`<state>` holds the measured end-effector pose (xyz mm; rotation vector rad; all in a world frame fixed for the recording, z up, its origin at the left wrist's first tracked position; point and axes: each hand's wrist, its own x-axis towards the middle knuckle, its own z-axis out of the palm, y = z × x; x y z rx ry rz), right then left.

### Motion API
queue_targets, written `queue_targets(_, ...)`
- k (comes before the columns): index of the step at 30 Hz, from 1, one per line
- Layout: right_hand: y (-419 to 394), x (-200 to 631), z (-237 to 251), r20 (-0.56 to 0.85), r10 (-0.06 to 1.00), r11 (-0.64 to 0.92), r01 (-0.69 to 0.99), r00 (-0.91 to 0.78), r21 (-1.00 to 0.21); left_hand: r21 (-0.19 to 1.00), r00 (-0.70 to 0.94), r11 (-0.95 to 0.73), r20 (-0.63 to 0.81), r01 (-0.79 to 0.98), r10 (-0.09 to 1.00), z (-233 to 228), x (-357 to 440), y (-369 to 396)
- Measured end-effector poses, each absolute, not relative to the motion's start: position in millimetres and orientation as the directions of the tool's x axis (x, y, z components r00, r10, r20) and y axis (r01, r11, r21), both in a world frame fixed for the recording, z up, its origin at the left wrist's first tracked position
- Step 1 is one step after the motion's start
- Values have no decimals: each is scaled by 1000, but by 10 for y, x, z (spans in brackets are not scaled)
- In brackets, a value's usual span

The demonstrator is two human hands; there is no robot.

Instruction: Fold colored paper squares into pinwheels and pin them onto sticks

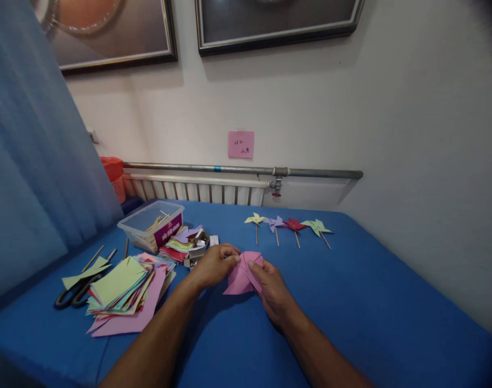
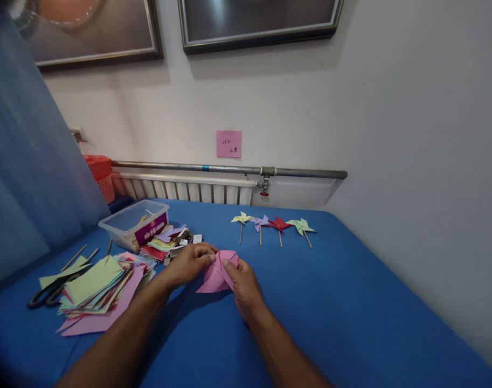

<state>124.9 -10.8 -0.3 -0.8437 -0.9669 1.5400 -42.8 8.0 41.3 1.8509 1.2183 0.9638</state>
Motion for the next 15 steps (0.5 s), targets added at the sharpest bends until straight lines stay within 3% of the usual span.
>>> queue_targets(6, -172, 1272, 42, -99, 959, -203, -400, -265, -894, 939, 237, -186, 119, 288, 964, 414, -464, 89)
queue_targets(15, -38, 1281, -188, -47, 984, -96, -293, -171, -951, 869, 365, -278, 123, 410, 923, 449, -533, 71)
